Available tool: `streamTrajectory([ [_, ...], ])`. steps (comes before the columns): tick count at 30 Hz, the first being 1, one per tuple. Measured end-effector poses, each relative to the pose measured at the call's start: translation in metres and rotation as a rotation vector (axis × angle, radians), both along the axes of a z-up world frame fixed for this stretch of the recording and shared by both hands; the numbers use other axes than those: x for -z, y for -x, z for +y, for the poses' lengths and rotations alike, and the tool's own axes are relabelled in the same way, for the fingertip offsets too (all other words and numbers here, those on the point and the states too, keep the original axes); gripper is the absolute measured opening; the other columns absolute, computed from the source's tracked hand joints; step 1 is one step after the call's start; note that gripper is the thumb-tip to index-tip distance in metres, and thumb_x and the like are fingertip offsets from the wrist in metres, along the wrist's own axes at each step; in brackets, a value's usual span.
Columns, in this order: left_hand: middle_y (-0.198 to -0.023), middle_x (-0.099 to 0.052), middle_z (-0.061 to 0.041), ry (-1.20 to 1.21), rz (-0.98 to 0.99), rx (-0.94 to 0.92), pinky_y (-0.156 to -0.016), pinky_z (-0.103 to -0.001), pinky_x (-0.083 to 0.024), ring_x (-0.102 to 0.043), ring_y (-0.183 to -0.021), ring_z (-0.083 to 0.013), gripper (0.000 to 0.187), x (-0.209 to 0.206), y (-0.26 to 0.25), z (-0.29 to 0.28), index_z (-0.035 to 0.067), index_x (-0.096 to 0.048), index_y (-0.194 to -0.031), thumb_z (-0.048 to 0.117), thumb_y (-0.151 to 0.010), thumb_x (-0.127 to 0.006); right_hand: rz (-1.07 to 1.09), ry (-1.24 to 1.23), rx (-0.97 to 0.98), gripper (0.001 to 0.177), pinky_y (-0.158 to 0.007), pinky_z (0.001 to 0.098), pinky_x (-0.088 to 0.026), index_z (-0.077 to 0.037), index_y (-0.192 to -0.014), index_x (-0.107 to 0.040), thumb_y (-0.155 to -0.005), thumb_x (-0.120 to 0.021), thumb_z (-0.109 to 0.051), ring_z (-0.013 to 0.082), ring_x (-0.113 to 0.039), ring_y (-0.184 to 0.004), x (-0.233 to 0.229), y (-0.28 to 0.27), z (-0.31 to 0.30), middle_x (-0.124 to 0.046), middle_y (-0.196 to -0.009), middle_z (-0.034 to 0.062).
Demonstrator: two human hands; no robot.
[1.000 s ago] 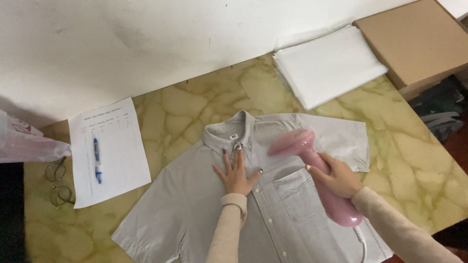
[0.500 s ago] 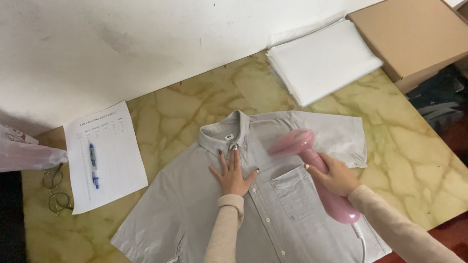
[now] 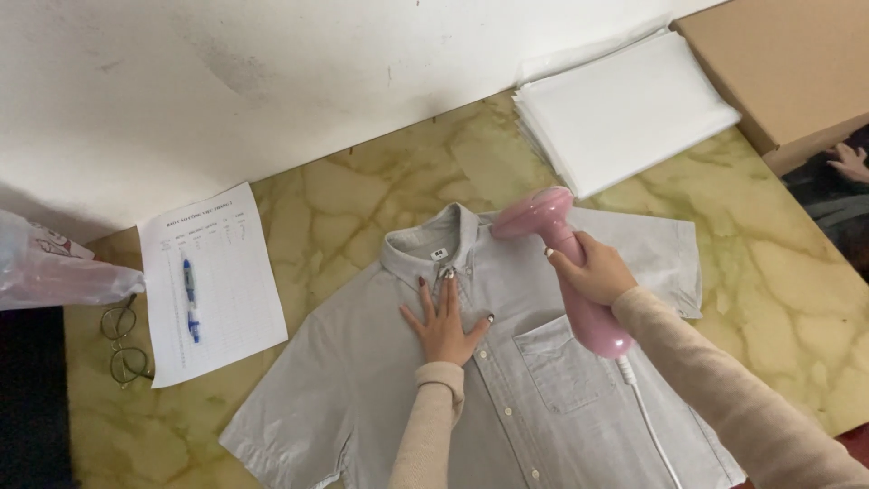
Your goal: Using a handheld garment steamer to remove wrinkles from a shirt laid on a table.
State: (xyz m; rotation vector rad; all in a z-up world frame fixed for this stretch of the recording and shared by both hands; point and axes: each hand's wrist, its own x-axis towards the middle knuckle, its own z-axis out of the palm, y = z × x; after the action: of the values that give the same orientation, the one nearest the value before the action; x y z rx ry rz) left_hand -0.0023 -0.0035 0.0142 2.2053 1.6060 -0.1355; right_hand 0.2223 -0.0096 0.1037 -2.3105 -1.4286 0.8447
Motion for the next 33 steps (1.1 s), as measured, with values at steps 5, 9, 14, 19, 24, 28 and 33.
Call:
streamTrajectory([
  [5,-0.148,0.0,0.0,0.001,0.024,0.004,-0.097,-0.066,0.008,0.011,-0.134,-0.0316,0.084,0.005,0.001,0.0,0.016,0.002,-0.141,0.057,-0.08,-0.04,0.021,0.027,0.011,0.061,-0.09,0.0467,-0.042,-0.013,-0.119,-0.052,-0.073,-0.054,-0.054,0.0388,-0.054,-0.103,-0.027,0.005,-0.025,-0.061,-0.104,0.0216],
  [9,-0.148,0.002,0.0,0.008,0.015,0.015,-0.097,-0.066,0.01,0.012,-0.133,-0.032,0.084,0.008,0.002,0.001,0.016,0.004,-0.14,0.059,-0.081,-0.038,0.064,0.124,-0.064,0.058,-0.091,0.0453,-0.044,-0.018,-0.12,-0.051,-0.073,-0.054,-0.051,0.0365,-0.055,-0.103,-0.032,0.001,-0.066,-0.062,-0.104,0.0187],
  [14,-0.147,-0.004,0.003,-0.024,0.007,-0.03,-0.096,-0.067,0.006,0.008,-0.134,-0.03,0.071,0.021,-0.001,0.003,0.019,0.0,-0.14,0.054,-0.085,-0.028,0.069,0.137,-0.134,0.049,-0.081,0.038,-0.045,-0.022,-0.116,-0.053,-0.071,-0.056,-0.043,0.026,-0.062,-0.09,-0.021,0.01,-0.108,-0.068,-0.094,0.0073],
  [19,-0.146,-0.01,0.008,-0.019,-0.051,-0.106,-0.097,-0.065,0.009,0.007,-0.135,-0.025,0.06,0.028,-0.003,0.005,0.024,-0.003,-0.139,0.047,-0.087,-0.019,0.048,0.137,-0.161,0.045,-0.075,0.0321,-0.045,-0.022,-0.112,-0.053,-0.072,-0.052,-0.043,0.0194,-0.064,-0.085,-0.017,0.026,-0.11,-0.069,-0.094,-0.001],
  [24,-0.148,0.004,0.006,0.008,0.048,-0.043,-0.099,-0.063,0.012,0.013,-0.134,-0.0267,0.055,0.023,-0.002,0.003,0.021,0.002,-0.14,0.044,-0.092,-0.007,0.059,0.078,-0.083,0.054,-0.085,0.049,-0.046,-0.016,-0.117,-0.05,-0.075,-0.054,-0.049,0.0401,-0.058,-0.095,-0.013,0.036,-0.085,-0.064,-0.094,0.023],
  [28,-0.148,0.005,0.006,0.01,0.038,-0.041,-0.098,-0.063,0.012,0.014,-0.134,-0.0268,0.056,0.021,-0.001,0.003,0.022,0.002,-0.14,0.046,-0.091,-0.007,0.018,0.056,-0.087,0.058,-0.084,0.0473,-0.046,-0.016,-0.116,-0.051,-0.075,-0.05,-0.056,0.0388,-0.059,-0.094,0.001,0.034,-0.054,-0.064,-0.093,0.0219],
  [33,-0.148,0.005,0.005,0.035,0.035,-0.026,-0.1,-0.063,0.007,0.011,-0.134,-0.0281,0.06,0.004,0.0,0.002,0.021,0.003,-0.14,0.051,-0.09,-0.011,0.024,0.031,-0.007,0.061,-0.087,0.0481,-0.044,-0.01,-0.116,-0.05,-0.077,-0.049,-0.056,0.0408,-0.056,-0.099,0.002,0.036,-0.02,-0.061,-0.099,0.0258],
])
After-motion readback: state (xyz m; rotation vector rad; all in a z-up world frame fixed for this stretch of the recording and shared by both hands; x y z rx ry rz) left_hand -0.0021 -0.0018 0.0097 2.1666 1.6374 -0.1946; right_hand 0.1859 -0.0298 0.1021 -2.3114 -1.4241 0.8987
